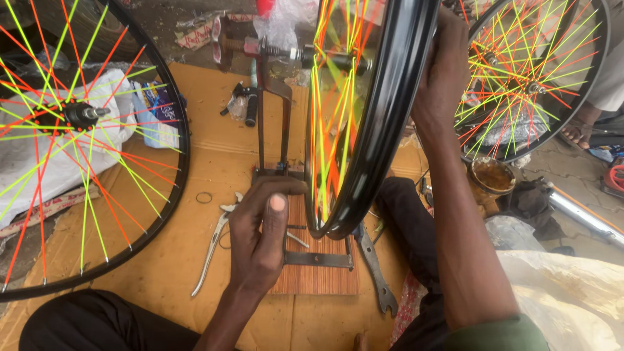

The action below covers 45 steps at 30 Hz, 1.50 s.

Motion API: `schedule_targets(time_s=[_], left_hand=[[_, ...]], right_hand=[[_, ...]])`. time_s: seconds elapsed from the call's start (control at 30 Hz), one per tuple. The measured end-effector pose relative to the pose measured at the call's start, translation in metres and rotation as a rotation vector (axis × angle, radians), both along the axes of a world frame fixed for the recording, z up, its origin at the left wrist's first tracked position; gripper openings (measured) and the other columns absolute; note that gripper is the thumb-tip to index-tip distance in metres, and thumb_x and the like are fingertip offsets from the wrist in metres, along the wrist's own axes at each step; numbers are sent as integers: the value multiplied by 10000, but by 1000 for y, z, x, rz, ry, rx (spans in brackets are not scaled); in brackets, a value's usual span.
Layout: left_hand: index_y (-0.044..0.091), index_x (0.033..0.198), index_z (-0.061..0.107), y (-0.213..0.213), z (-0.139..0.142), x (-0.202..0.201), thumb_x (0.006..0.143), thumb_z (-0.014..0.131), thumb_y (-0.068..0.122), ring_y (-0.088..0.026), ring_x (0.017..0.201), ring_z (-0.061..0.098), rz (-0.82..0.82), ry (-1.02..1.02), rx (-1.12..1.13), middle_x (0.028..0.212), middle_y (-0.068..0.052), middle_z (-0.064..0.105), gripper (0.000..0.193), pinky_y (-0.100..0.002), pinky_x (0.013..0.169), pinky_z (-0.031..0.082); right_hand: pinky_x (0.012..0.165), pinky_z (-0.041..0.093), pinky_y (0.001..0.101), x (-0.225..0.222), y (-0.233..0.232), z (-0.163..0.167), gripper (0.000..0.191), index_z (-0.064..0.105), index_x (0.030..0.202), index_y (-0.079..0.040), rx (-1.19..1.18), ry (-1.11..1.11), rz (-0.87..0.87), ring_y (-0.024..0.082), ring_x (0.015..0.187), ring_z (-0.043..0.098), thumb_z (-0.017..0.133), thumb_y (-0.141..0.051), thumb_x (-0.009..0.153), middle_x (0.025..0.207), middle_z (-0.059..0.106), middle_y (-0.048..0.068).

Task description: The person removes a bicycle wheel from a truing stand, then places it back and uses a metal tool to adjust the spokes. The person repeatedly rotates the wheel and checks alignment while seated on the floor.

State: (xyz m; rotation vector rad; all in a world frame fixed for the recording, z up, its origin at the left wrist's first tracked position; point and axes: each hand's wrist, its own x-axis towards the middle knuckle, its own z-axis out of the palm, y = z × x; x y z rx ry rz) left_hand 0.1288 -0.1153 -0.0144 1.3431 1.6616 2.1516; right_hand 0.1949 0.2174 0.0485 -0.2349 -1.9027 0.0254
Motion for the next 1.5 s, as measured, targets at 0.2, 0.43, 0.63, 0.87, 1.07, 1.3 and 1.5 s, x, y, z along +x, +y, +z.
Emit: schedule_targets(time_s=[0.2, 0.43, 0.63, 0.87, 1.07, 1.3, 1.5], left_hand=[[0, 1073, 731, -1, -1, -1, 1087, 457, 362, -198, 945, 655, -1, -53, -35, 1026, -110, 718, 454, -343, 865, 500], [1, 1056, 727, -1, 0, 0, 1094, 481, 345, -194, 988, 678, -27, -40, -12, 1007, -105, 720, 425, -342, 900, 509], [5, 1050, 707, -4, 5, 1, 1070, 522, 343, -192, 977, 672, -73, 7, 30, 1000, -99, 700, 386, -338, 880, 510], [32, 962, 656, -8, 9, 4, 1041, 594, 394, -206, 965, 643, -51, 180, 86, 956, -82, 662, 375, -345, 881, 493], [61, 919, 658, -4, 8, 5, 1062, 526, 437, -185, 888, 638, -79, 134, 75, 870, -56, 646, 423, -337, 828, 492], [51, 939, 662, -2, 12, 1, 1071, 522, 466, -196, 903, 639, -138, 97, 100, 894, -71, 651, 457, -356, 833, 490], [54, 948, 663, 0, 26, 0, 1037, 569, 462, -173, 869, 639, -187, 157, 147, 869, -69, 658, 428, -334, 809, 487]], right_hand=[[944, 527, 380, -1, -1, -6, 277, 530, 1374, -91, -33, 36, 28, 320, 1114, 629, 573, -170, 1112, 1230, 578, 139], [885, 509, 373, -2, -6, -5, 311, 533, 1349, -91, -119, 26, -46, 329, 1023, 589, 664, -209, 1093, 1148, 550, 152], [1017, 491, 418, -2, -14, -4, 374, 457, 1427, -64, -23, 54, 8, 359, 1195, 591, 609, -183, 1107, 1317, 549, 158], [1012, 516, 421, -3, -11, -9, 353, 477, 1424, -81, -104, 35, -51, 331, 1195, 623, 578, -205, 1110, 1286, 564, 130], [857, 515, 478, -6, 3, -17, 414, 512, 1367, -73, -126, 1, -158, 328, 1075, 663, 640, -375, 1114, 1192, 546, 154], [885, 538, 467, -5, 16, -25, 462, 464, 1445, -37, 16, 39, -148, 347, 1173, 639, 581, -351, 1125, 1300, 537, 165], [867, 542, 453, -6, 16, -23, 409, 499, 1397, -72, 88, 30, -239, 344, 1113, 623, 604, -367, 1133, 1258, 532, 155]])
